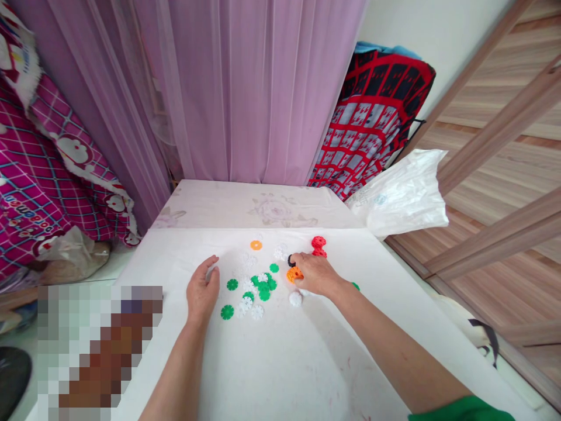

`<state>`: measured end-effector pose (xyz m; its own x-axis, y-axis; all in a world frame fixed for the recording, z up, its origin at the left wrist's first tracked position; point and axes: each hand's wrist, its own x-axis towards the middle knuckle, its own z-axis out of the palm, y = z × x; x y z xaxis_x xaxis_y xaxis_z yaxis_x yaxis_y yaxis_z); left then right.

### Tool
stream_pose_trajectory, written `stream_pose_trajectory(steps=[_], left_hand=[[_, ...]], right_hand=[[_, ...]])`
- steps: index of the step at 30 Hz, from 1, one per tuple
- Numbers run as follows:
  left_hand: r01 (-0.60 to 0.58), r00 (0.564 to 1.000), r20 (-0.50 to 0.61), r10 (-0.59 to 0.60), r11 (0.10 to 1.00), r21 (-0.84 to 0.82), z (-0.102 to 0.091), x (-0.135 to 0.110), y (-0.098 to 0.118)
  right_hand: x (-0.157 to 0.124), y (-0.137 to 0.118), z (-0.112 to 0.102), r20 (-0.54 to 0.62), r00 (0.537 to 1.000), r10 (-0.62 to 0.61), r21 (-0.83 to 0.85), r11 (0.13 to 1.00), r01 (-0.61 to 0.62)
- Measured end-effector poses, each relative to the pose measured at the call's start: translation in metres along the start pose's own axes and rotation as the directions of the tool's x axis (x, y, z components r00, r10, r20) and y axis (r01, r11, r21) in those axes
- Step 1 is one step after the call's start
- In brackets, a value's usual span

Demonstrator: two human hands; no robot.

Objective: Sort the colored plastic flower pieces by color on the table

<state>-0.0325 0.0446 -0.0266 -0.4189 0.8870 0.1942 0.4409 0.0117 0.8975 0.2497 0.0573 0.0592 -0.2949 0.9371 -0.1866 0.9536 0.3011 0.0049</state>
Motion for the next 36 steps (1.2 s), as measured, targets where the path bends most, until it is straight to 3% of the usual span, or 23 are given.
stream_pose_trajectory(steps=[6,10,16,20,32,36], left_hand=[[-0.003,1.000,0.002,0.003,1.000,0.003,0.000,0.000,-0.002],[-0.037,0.999,0.001,0.037,0.999,0.010,0.000,0.000,-0.002],[-0.035,0.999,-0.013,0.035,0.999,0.002,0.001,0.001,-0.006],[-0.065,0.998,-0.027,0.065,0.998,-0.014,0.003,0.001,-0.008],[-0.054,0.999,-0.004,0.054,0.998,-0.008,0.002,0.000,-0.004],[-0.049,0.999,-0.005,0.049,0.999,-0.012,0.002,0.000,-0.003]], right_hand=[[0.000,0.004,-0.017,-0.072,0.997,0.037,0.026,0.999,-0.035],[0.026,-0.009,-0.029,-0.117,0.993,-0.002,0.024,1.000,0.005],[0.092,-0.041,-0.011,-0.091,0.991,-0.102,0.027,0.994,0.105],[0.115,-0.053,0.002,-0.073,0.991,-0.113,0.012,0.993,0.114],[0.114,-0.064,-0.001,-0.091,0.987,-0.129,-0.054,0.991,0.125],[0.102,-0.055,-0.007,-0.113,0.988,-0.103,-0.012,0.995,0.102]])
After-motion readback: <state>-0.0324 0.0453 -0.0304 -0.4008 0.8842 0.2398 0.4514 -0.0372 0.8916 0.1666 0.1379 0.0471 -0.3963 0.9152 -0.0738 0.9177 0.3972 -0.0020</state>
